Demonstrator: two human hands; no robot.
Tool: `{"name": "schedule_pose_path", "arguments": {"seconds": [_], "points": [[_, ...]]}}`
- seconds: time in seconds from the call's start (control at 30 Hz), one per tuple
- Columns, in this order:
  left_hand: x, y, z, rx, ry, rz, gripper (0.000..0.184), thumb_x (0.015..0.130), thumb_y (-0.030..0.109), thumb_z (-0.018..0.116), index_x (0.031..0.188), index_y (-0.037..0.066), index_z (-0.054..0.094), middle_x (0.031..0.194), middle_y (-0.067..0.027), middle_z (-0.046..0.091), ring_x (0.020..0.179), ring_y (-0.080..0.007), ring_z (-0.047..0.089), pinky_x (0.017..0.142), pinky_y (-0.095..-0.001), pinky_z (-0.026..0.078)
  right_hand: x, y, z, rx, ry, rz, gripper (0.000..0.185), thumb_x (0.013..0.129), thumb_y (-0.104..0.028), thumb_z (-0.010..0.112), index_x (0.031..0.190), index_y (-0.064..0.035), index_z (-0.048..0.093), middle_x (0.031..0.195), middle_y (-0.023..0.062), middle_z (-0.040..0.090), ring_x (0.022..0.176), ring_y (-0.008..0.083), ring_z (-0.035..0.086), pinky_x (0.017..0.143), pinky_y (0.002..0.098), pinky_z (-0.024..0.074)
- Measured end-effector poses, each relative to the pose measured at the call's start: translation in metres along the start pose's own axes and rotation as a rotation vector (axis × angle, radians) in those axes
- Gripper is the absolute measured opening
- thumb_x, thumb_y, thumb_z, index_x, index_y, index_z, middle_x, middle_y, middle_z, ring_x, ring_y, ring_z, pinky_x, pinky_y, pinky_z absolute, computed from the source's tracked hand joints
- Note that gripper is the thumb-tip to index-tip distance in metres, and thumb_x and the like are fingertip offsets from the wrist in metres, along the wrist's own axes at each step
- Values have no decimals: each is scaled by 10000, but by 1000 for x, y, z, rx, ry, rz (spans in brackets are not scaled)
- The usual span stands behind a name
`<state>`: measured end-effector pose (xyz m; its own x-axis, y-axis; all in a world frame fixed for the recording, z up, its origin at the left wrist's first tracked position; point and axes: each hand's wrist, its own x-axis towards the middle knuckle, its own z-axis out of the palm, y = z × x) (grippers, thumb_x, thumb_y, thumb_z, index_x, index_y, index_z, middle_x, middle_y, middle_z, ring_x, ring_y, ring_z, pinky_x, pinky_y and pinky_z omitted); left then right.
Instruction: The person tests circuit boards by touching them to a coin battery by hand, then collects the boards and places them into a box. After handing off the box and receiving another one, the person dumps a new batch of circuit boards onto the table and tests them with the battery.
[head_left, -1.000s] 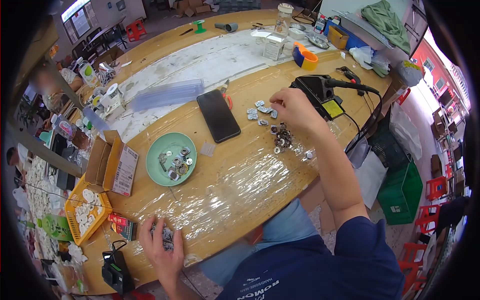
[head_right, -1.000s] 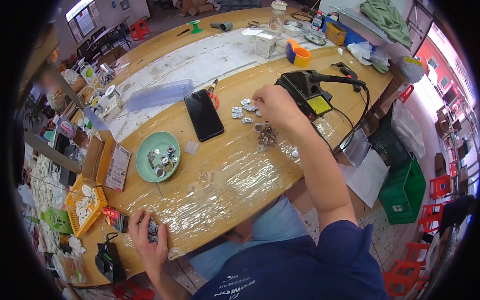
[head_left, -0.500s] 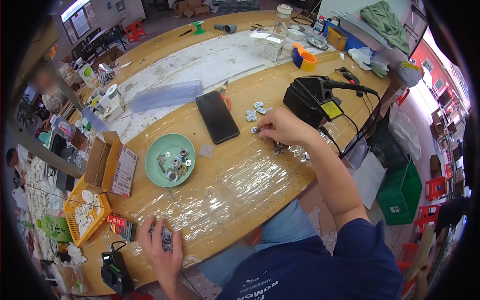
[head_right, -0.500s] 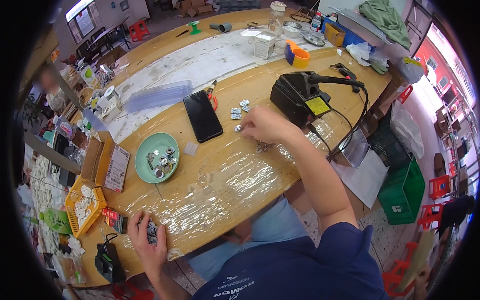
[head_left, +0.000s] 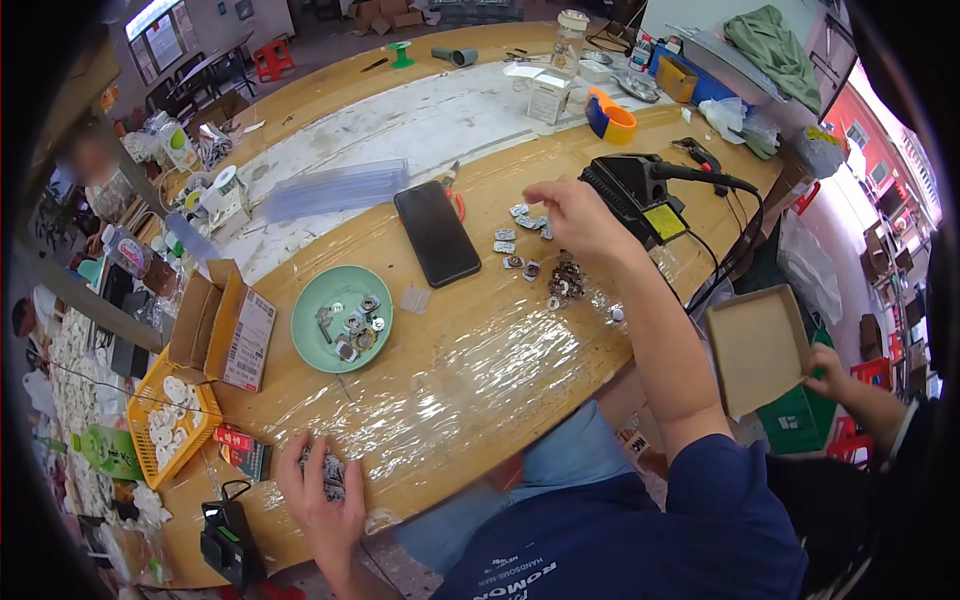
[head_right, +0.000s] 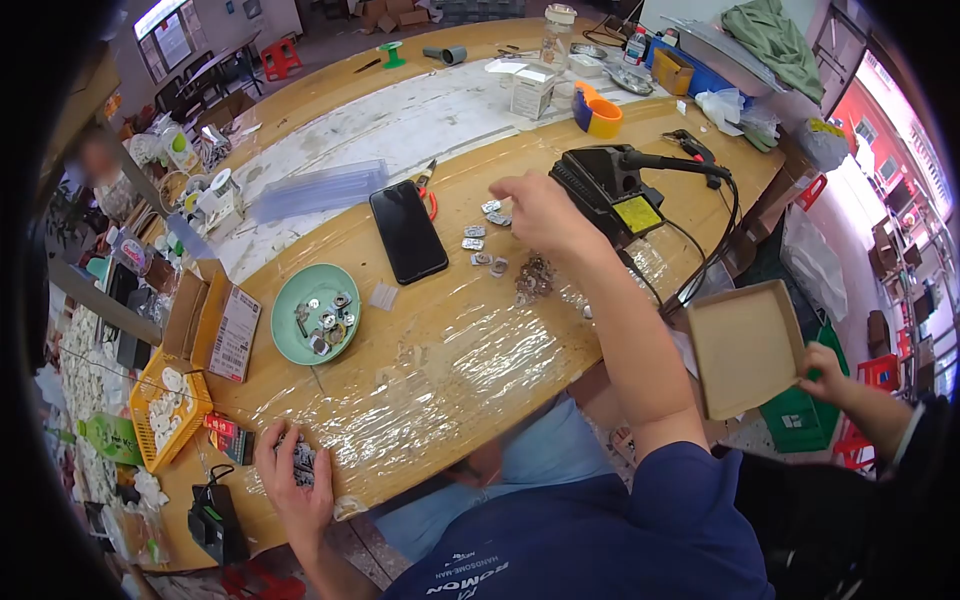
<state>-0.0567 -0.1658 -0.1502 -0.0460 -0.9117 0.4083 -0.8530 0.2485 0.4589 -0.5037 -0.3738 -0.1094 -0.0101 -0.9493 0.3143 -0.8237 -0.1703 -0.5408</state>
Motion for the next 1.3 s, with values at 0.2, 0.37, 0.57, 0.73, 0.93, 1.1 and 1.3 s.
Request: {"name": "schedule_pose_path", "arguments": {"seconds": [0.2, 0.37, 0.57, 0.73, 0.93, 1.1, 1.3], "points": [[1, 0, 0, -3, -4, 2, 443, 838, 119, 809, 1243, -15, 688, 1391, -223, 602, 1305, -435, 549, 1122, -506, 416, -4, 2, -6, -227, -176, 8, 316, 888, -15, 703, 1199, 12, 755, 1148, 227, 743, 1126, 381, 691, 985, 431, 547], [1, 2, -2, -2, -13, -6, 445, 843, 120, 806, 1250, -15, 687, 1394, -226, 598, 1305, -437, 549, 1123, -506, 414, -3, 6, 4, -188, -193, 18, 326, 861, -39, 730, 1181, 10, 763, 1119, 251, 746, 1133, 401, 697, 1006, 451, 555], [0, -2, 0, -7, -11, 5, 449, 845, 129, 808, 1255, -13, 688, 1396, -227, 593, 1302, -438, 548, 1120, -507, 417, -4, 2, 1, -113, -231, 10, 330, 822, -72, 799, 1131, 37, 764, 1004, 218, 768, 933, 338, 746, 864, 398, 590], [0, -1, -1, -14, -12, 1, 442, 848, 134, 807, 1248, -13, 689, 1391, -227, 593, 1298, -438, 549, 1117, -509, 420, 3, -2, -5, -12, -328, 74, 335, 813, -88, 794, 1121, 41, 766, 910, 193, 765, 848, 272, 741, 805, 359, 584], [0, -2, 0, -9, 4, 15, 443, 840, 125, 813, 1241, -18, 688, 1386, -224, 596, 1300, -436, 551, 1121, -507, 420, 12, 2, 1, -47, -182, -11, 333, 870, -159, 799, 1152, 15, 764, 1006, 213, 738, 915, 276, 736, 822, 370, 582], [0, 0, -1, -1, 1, 21, 433, 851, 101, 807, 1247, -19, 680, 1386, -220, 598, 1297, -426, 554, 1125, -491, 417, 18, -23, 23, -392, -128, 66, 619, 1062, -553, 485, 1266, -9, 698, 1241, 253, 652, 1145, 413, 667, 1009, 483, 540], [0, 1, -2, -1, 2, 15, 421, 867, 84, 799, 1252, -24, 670, 1390, -217, 597, 1300, -417, 554, 1127, -478, 414, 15, -24, 25, -510, -294, -96, 694, 1050, -652, 452, 1275, -38, 685, 1257, 234, 610, 1252, 387, 611, 1020, 485, 533]]}}
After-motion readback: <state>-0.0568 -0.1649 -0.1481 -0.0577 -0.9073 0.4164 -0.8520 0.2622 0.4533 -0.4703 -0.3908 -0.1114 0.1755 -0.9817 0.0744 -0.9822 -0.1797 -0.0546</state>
